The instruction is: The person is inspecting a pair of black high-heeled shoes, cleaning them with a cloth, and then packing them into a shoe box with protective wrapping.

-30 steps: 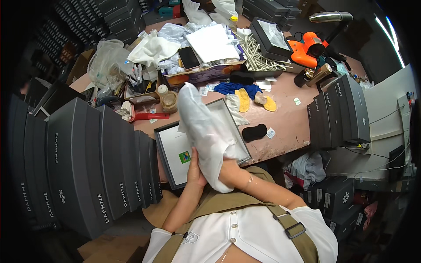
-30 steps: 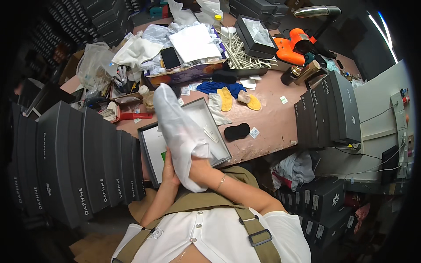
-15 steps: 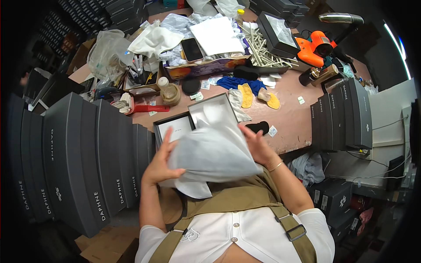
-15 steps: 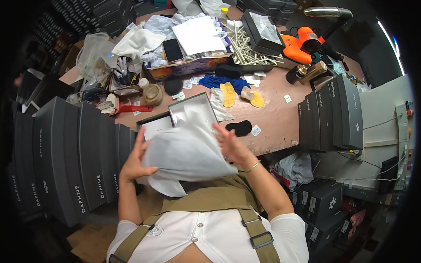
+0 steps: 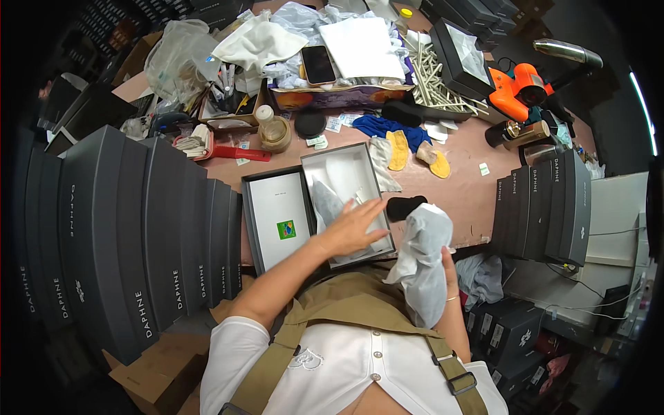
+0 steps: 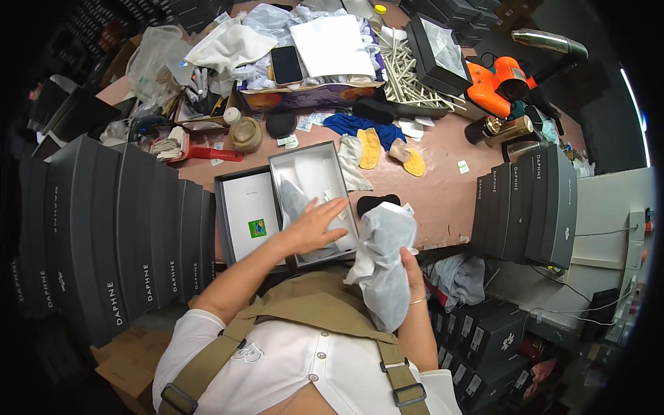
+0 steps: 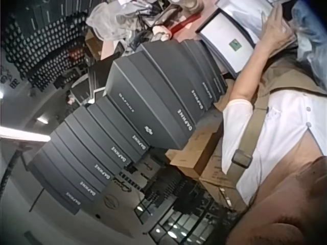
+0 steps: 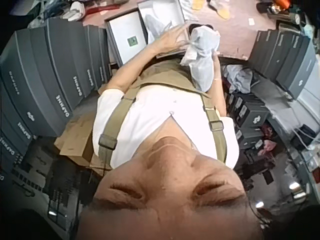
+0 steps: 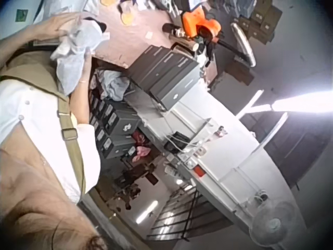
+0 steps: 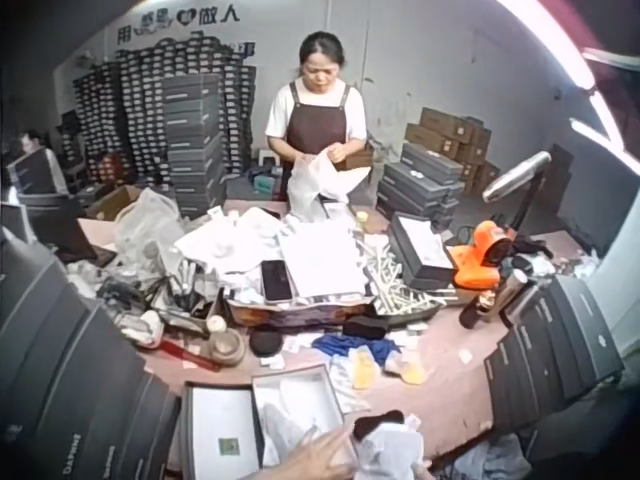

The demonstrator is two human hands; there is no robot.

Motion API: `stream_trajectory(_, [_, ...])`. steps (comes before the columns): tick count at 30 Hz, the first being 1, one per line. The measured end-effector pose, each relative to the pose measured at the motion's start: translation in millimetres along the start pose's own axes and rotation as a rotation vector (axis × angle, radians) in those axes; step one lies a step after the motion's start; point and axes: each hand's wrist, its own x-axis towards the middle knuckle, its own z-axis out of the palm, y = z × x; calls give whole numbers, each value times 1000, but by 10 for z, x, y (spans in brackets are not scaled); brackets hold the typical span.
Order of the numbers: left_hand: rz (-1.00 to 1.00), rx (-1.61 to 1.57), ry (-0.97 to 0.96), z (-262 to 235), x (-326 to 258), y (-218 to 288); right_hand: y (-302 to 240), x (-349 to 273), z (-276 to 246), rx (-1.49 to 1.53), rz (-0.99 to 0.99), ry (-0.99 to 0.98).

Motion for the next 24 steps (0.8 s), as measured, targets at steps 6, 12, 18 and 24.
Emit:
stream_trajectory(6, [112, 458, -322, 247, 349, -815, -455, 141, -140, -448, -85, 112])
stream_trajectory(12, [-129, 770, -458, 358, 240, -386, -503, 835, 396, -928, -179, -52])
stream_trajectory(18, [-58, 363, 68, 444, -19, -575, 99, 2109, 501, -1761, -663, -206])
stream_trajectory(24, [216, 38, 490, 137, -511, -559, 581, 2286, 163, -2348, -849, -222])
